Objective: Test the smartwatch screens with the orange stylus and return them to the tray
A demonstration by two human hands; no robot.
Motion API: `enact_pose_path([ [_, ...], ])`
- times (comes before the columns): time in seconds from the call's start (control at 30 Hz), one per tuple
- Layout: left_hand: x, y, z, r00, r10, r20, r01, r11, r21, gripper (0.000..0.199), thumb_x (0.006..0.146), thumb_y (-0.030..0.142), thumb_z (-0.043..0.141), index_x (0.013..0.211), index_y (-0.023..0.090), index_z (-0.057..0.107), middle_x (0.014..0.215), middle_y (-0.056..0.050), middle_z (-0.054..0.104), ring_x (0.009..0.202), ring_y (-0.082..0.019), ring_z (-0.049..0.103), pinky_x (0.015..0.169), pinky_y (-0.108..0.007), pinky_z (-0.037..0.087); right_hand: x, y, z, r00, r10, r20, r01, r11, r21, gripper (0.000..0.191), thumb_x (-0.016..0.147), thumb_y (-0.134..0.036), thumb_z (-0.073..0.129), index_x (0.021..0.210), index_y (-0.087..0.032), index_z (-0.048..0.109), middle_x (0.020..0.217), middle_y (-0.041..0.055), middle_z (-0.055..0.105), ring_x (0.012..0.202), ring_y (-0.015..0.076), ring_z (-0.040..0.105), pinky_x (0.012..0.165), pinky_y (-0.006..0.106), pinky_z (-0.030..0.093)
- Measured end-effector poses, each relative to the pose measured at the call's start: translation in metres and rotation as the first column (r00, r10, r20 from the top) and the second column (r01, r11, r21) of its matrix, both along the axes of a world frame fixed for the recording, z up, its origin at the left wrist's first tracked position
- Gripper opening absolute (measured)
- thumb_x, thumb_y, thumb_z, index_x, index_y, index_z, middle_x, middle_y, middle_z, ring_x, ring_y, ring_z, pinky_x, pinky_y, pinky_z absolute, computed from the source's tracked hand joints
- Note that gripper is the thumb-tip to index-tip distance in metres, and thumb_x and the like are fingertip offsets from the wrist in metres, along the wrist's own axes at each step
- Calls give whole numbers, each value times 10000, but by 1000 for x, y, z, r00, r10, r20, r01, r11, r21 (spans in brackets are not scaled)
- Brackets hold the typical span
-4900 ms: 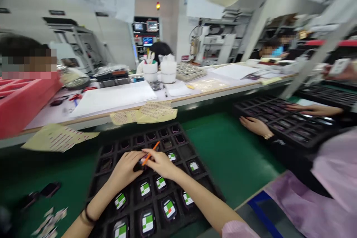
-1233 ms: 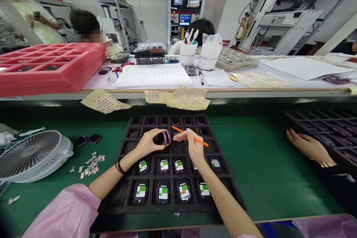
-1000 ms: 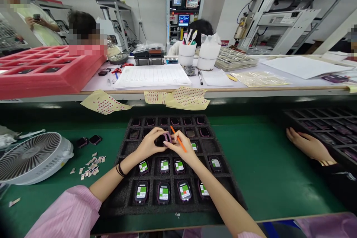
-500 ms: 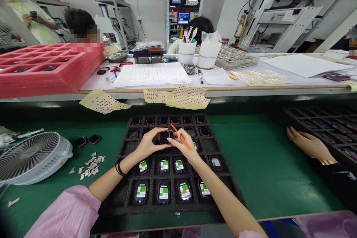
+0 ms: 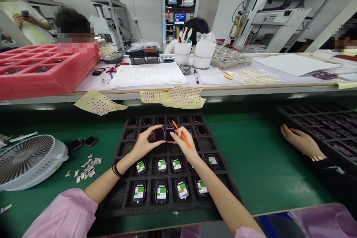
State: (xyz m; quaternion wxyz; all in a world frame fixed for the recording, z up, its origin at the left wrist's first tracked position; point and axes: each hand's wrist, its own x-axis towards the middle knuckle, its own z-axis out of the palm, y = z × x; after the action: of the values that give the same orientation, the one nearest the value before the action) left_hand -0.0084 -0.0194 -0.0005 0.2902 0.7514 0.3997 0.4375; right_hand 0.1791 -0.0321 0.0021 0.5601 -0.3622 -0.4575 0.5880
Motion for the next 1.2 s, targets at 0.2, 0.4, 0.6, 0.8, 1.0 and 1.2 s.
enact_pose_path([
  [0.2, 3, 6, -3, 983, 1, 184, 47, 966, -253, 561, 694, 294, 734, 1193, 173, 507, 1109, -97, 634, 918, -181, 631, 726, -267, 527, -2, 2, -2, 1000, 5, 13, -5, 1000, 9, 452, 680, -428, 759, 660, -207, 365, 806, -2, 547, 805, 191, 622, 695, 378, 577],
  [0.4, -24, 8, 3, 972, 82, 218, 17, 910, -415, 453, 796, 442, 570, 1143, 151, 549, 993, -84, 662, 828, -167, 631, 599, -232, 512, -4, 1, -3, 998, 1, 59, -1, 1000, 7, 492, 650, -490, 759, 659, -220, 349, 794, 0, 551, 766, 199, 636, 695, 409, 586],
  [0.6, -86, -20, 6, 962, 245, -121, -266, 940, -214, 313, 871, 429, 472, 1050, 197, 584, 1048, -57, 657, 911, -186, 627, 788, -299, 509, -5, -1, -5, 998, 8, 60, -9, 1000, 18, 463, 677, -463, 749, 659, -223, 353, 784, -2, 557, 836, 233, 662, 739, 426, 576],
  [0.8, -106, -42, -16, 796, 304, -523, -299, 949, 97, 277, 922, 339, 402, 1086, 240, 602, 1115, -78, 622, 1101, -265, 531, 922, -464, 440, -7, -7, 4, 995, 96, -7, -95, 995, 22, 432, 710, -369, 747, 692, -218, 342, 846, -2, 588, 823, 224, 685, 772, 452, 569],
  [1.0, -67, -40, 9, 804, 299, -514, -141, 936, 323, 281, 914, 296, 455, 1171, 234, 549, 1294, -111, 499, 1217, -263, 454, 980, -471, 423, -10, -10, 4, 976, 213, 40, -216, 972, 88, 478, 644, -263, 795, 732, -219, 327, 1087, 21, 567, 913, 198, 670, 874, 427, 527],
  [1.2, -17, -29, 28, 874, -23, -485, 202, 925, 321, 320, 871, 263, 541, 1187, 225, 507, 1341, -116, 476, 1252, -230, 451, 1010, -418, 439, -10, -11, -1, 946, 313, 86, -321, 941, 105, 432, 676, -233, 754, 751, -219, 329, 1207, 34, 480, 879, 133, 629, 760, 312, 551],
])
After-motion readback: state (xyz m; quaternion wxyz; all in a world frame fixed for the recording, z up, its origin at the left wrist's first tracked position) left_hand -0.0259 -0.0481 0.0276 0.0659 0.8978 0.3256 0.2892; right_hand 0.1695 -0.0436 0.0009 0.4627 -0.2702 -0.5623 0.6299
